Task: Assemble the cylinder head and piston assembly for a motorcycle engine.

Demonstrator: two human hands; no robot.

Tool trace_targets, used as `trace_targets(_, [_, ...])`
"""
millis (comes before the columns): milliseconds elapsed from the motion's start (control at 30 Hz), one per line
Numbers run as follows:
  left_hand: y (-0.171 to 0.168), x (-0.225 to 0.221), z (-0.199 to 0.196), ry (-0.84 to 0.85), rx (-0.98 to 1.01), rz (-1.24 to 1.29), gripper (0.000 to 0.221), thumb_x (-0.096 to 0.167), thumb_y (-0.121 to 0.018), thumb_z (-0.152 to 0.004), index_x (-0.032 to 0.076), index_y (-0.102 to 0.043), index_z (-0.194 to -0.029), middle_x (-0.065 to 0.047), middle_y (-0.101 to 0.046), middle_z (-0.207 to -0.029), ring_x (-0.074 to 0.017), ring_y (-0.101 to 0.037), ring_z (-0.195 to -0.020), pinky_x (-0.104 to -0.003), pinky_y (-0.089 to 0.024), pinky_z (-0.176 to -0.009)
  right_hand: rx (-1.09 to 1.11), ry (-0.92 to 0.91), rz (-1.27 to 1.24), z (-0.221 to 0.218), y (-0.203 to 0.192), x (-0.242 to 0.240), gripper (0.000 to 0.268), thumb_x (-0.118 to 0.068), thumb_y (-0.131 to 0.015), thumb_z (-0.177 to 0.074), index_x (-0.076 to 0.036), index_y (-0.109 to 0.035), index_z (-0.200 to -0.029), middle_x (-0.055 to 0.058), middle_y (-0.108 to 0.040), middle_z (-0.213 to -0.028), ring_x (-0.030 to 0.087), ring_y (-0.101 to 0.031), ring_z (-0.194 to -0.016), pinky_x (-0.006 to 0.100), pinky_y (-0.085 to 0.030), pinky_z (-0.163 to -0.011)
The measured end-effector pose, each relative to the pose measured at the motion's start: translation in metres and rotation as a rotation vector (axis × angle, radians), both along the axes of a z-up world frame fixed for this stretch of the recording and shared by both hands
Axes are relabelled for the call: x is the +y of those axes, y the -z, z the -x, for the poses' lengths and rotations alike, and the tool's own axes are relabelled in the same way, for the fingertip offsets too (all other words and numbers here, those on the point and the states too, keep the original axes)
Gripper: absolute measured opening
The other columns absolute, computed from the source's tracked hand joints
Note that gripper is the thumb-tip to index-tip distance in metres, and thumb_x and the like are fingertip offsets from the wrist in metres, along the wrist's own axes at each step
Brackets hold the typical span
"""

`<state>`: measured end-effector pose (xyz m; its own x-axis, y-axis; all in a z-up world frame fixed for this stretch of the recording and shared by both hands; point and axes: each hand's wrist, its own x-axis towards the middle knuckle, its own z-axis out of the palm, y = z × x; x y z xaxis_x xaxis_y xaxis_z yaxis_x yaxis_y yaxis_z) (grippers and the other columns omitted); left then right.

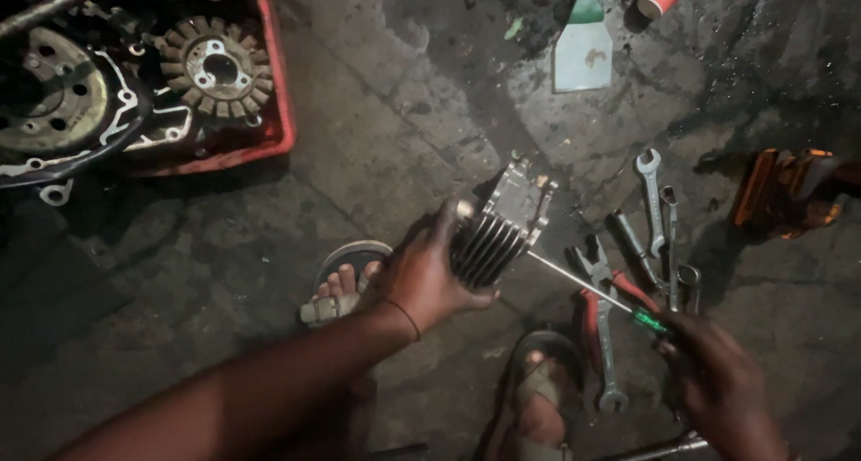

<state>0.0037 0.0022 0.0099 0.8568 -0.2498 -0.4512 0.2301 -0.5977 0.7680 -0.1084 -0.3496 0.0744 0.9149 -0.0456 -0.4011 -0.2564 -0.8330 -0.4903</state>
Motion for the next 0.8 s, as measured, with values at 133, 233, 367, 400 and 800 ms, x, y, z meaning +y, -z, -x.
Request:
trace_targets(133, [-0.01,0.001,-0.004,0.052,0.154,-0.048,0.135,0.043,-0.097,-0.057,0.013,-0.015,-0.159,-0.019,-0.058,-0.135,-0.038,-0.06,-0.122,-0.047,-0.05,-0.1,0.129,0.059,0.039,-0.005,-0.004,0.008,0.041,-0.009,-0.066,-0.089,-0.015,-0.067,-0.129,0.007,-0.073,-0.1,0.019,-0.07,-0.077,0.033,-0.058,-0.063])
trace_targets(233, [-0.016,0.004,-0.01,0.086,0.22,-0.083,0.138,0.043,-0.096,-0.057,0.018,-0.009,-0.161,-0.019,-0.057,-0.135,-0.0382,-0.059,-0.123,-0.048,-0.049,-0.101,0.045,-0.006,0.054,-0.006,-0.001,0.01,0.042,-0.011,-0.067,-0.088,-0.016,-0.066,-0.13,0.006,-0.073,-0.099,0.018,-0.07,-0.078,0.032,-0.057,-0.066])
trace_targets(367, [-0.007,0.004,-0.004,0.088,0.187,-0.08,0.137,0.045,-0.097,-0.058,0.02,-0.01,-0.16,-0.022,-0.057,-0.132,-0.0394,-0.059,-0.122,-0.048,-0.049,-0.1,0.015,-0.019,0.083,-0.001,-0.002,0.002,0.046,-0.011,-0.066,-0.085,-0.016,-0.066,-0.13,0.007,-0.07,-0.102,0.017,-0.071,-0.078,0.033,-0.058,-0.064])
trace_targets(400, [-0.008,0.004,-0.005,0.088,0.188,-0.08,0.137,0.045,-0.097,-0.058,0.02,-0.01,-0.16,-0.022,-0.057,-0.132,-0.0394,-0.059,-0.122,-0.048,-0.049,-0.1,0.016,-0.019,0.084,-0.002,-0.002,0.005,0.046,-0.011,-0.066,-0.085,-0.016,-0.066,-0.13,0.007,-0.07,-0.102,0.017,-0.071,-0.078,0.033,-0.058,-0.064])
trace_targets(800, [-0.011,0.006,-0.009,0.174,0.143,-0.126,0.138,0.047,-0.097,-0.057,0.012,-0.011,-0.159,-0.022,-0.054,-0.136,-0.0385,-0.057,-0.124,-0.047,-0.049,-0.102,0.211,0.053,0.143,-0.009,-0.009,0.018,0.033,-0.014,-0.066,-0.093,-0.017,-0.068,-0.126,0.005,-0.073,-0.106,0.018,-0.074,-0.087,0.034,-0.063,-0.075])
